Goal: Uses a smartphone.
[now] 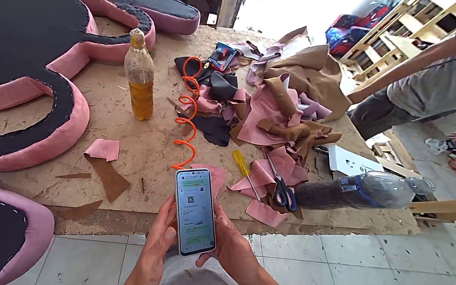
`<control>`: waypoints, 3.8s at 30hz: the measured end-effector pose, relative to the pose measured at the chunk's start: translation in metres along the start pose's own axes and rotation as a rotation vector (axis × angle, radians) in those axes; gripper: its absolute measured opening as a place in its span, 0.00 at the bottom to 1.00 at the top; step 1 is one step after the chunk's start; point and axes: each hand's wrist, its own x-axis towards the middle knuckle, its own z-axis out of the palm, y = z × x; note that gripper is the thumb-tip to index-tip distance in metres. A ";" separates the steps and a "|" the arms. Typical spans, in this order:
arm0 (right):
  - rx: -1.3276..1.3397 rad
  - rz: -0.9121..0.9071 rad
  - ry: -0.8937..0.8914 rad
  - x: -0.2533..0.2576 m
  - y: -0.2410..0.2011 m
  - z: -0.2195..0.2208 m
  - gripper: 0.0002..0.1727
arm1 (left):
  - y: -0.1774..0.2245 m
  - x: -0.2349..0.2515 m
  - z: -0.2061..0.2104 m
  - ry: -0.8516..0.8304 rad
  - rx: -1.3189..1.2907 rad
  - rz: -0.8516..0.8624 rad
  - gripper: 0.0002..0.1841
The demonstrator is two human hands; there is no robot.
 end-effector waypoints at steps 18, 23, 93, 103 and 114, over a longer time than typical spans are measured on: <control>-0.187 -0.061 0.061 0.007 -0.003 0.011 0.38 | 0.006 0.006 -0.001 -0.019 0.028 -0.038 0.46; -0.205 -0.078 0.051 0.008 -0.003 0.010 0.39 | 0.004 0.010 -0.003 -0.008 0.045 -0.032 0.45; -0.183 -0.093 0.079 -0.002 0.008 0.010 0.47 | -0.016 0.009 -0.012 -0.017 -0.135 -0.055 0.36; -0.167 -0.047 0.154 0.001 0.005 0.008 0.31 | -0.016 0.011 -0.008 -0.003 -0.019 -0.068 0.34; -0.200 -0.107 0.204 0.001 0.008 0.012 0.23 | -0.011 0.009 -0.001 0.014 0.069 -0.038 0.33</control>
